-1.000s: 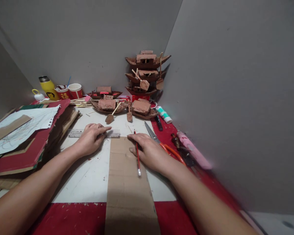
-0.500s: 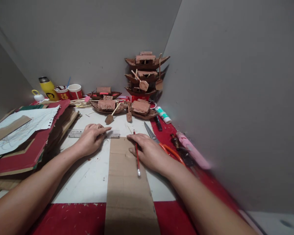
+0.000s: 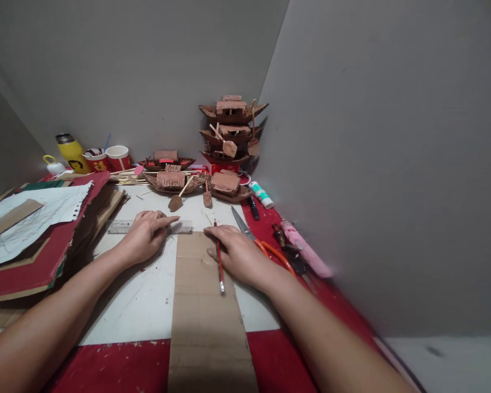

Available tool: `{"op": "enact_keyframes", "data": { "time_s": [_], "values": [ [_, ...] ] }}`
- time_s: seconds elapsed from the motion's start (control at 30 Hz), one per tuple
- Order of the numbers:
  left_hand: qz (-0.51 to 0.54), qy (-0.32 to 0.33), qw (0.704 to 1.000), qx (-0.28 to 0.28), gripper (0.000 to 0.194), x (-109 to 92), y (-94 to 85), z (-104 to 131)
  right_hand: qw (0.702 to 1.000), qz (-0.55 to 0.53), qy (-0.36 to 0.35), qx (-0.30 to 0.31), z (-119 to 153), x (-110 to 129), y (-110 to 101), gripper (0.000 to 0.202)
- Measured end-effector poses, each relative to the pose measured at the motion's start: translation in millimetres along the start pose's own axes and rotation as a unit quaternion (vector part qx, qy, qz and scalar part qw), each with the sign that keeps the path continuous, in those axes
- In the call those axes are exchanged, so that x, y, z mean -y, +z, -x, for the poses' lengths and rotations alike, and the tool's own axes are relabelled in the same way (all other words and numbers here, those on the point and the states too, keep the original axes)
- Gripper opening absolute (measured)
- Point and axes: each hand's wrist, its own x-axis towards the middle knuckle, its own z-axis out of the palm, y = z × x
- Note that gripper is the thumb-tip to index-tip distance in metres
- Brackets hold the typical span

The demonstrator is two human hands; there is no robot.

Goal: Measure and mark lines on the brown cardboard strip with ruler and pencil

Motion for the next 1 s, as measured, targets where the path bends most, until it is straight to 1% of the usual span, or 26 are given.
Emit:
{"op": "enact_keyframes", "data": {
  "time_s": [0.33, 0.53, 0.6, 0.7, 0.77, 0.83, 0.93, 1.0],
  "values": [
    [-0.005, 0.003, 1.0, -0.007, 0.04, 1.1, 1.1, -1.0, 1.0, 0.007, 0.01, 0.004, 0.2, 4.3, -3.5, 0.039],
    [-0.006, 0.007, 1.0, -0.005, 0.041, 1.8, 1.0, -1.4, 1.0, 0.001, 0.004, -0.003, 0.3, -1.3, -0.3, 0.041],
    [-0.008, 0.007, 1.0, -0.004, 0.041, 1.7, 0.9, -1.2, 1.0, -0.009, 0.003, -0.021, -0.1, -2.8, -0.1, 0.043],
    [-0.014, 0.008, 1.0, -0.006, 0.04, 1.7, 0.9, -0.7, 0.994, -0.071, 0.018, -0.085, -1.3, 1.9, -3.0, 0.041],
    [-0.019, 0.007, 1.0, -0.003, 0.04, 1.6, 0.9, -0.5, 0.978, -0.158, 0.05, -0.129, -3.1, 9.8, -4.1, 0.039],
    [-0.022, 0.004, 1.0, 0.002, 0.041, 1.4, 0.7, -0.2, 0.948, -0.264, 0.087, -0.157, -5.8, 18.9, -1.2, 0.045],
    [-0.027, 0.0, 1.0, 0.006, 0.041, 1.0, 0.6, 0.0, 0.891, -0.396, 0.156, -0.161, -11.2, 29.5, 11.0, 0.052],
    [-0.03, 0.001, 1.0, 0.005, 0.041, 0.9, 0.7, 0.1, 0.861, -0.444, 0.199, -0.151, -14.8, 33.7, 20.0, 0.047]
  ]
}}
